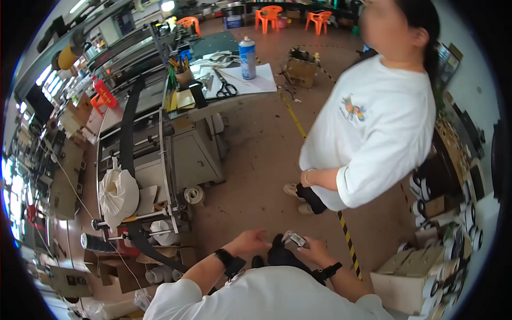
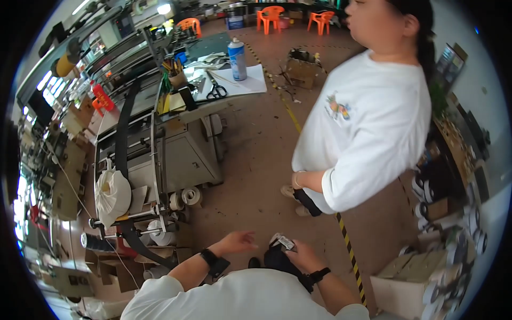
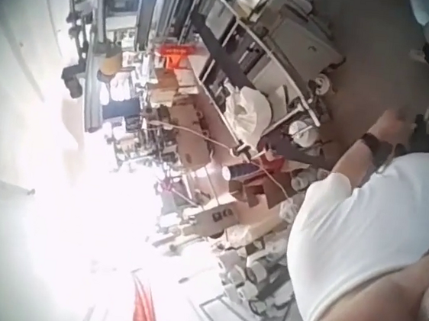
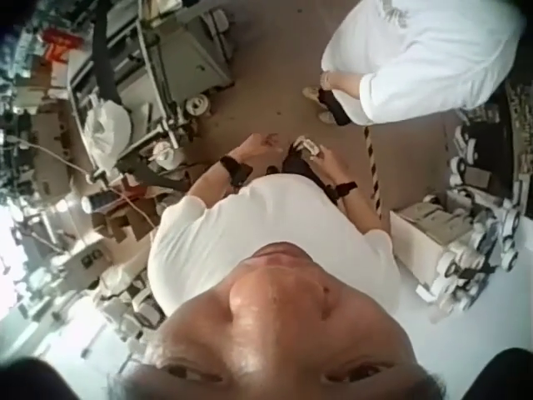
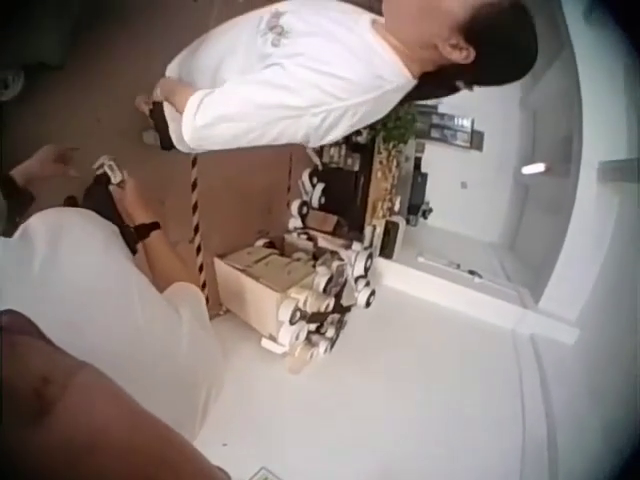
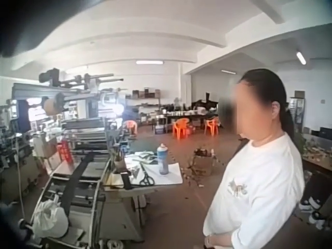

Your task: The person uses tweezers to pick up a small part, holds it against a yellow template, and then uses a digital caliper to measure the part and a long black strip of material.

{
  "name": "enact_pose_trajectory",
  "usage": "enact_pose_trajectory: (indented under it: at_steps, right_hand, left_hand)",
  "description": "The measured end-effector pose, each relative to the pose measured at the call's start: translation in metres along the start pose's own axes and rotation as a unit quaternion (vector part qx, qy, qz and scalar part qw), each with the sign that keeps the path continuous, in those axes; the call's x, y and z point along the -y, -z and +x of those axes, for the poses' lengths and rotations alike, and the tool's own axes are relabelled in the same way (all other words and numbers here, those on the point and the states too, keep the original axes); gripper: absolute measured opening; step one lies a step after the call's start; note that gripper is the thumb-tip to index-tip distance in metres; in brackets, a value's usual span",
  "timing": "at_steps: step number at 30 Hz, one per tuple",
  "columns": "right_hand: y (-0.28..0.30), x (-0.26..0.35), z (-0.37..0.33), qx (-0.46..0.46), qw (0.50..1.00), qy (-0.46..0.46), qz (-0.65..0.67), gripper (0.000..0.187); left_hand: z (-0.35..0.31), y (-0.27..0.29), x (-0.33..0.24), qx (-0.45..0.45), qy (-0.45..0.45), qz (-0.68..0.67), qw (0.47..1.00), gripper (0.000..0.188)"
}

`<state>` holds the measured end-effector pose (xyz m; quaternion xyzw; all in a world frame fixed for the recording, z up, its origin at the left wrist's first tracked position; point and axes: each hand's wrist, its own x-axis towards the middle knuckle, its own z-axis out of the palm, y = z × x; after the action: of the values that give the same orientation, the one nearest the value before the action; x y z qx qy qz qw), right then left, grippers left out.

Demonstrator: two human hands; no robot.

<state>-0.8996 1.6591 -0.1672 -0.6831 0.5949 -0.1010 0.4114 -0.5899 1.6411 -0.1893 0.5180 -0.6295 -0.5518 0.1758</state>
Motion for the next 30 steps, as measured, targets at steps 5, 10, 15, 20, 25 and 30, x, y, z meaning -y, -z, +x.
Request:
enact_pose_trajectory:
  at_steps: [5,10,15,20,25,30]
  right_hand:
    - [0.005,0.025,0.077,-0.001,0.995,0.078,0.066,0.055]
    - [0.046,0.039,0.13,0.007,0.986,0.14,0.087,0.053]
    - [0.068,0.017,0.164,0.128,0.968,-0.01,0.215,0.04]
    - [0.085,-0.01,0.214,0.158,0.948,-0.09,0.26,0.025]
    - [0.128,-0.018,0.297,0.103,0.984,0.002,0.149,0.026]
    - [0.209,-0.021,0.374,0.05,0.995,0.025,0.084,0.032]
  left_hand:
    - [0.069,0.002,-0.053,-0.045,0.024,0.085,0.995,0.051]
    - [0.109,0.036,-0.07,-0.141,0.022,0.122,0.982,0.038]
    - [0.15,0.06,-0.071,-0.131,0.011,0.198,0.971,0.033]
    - [0.209,0.076,-0.055,-0.126,0.002,0.229,0.965,0.031]
    - [0.288,0.119,-0.068,-0.127,-0.002,0.197,0.972,0.04]
    - [0.353,0.161,-0.065,-0.101,0.03,0.112,0.988,0.046]
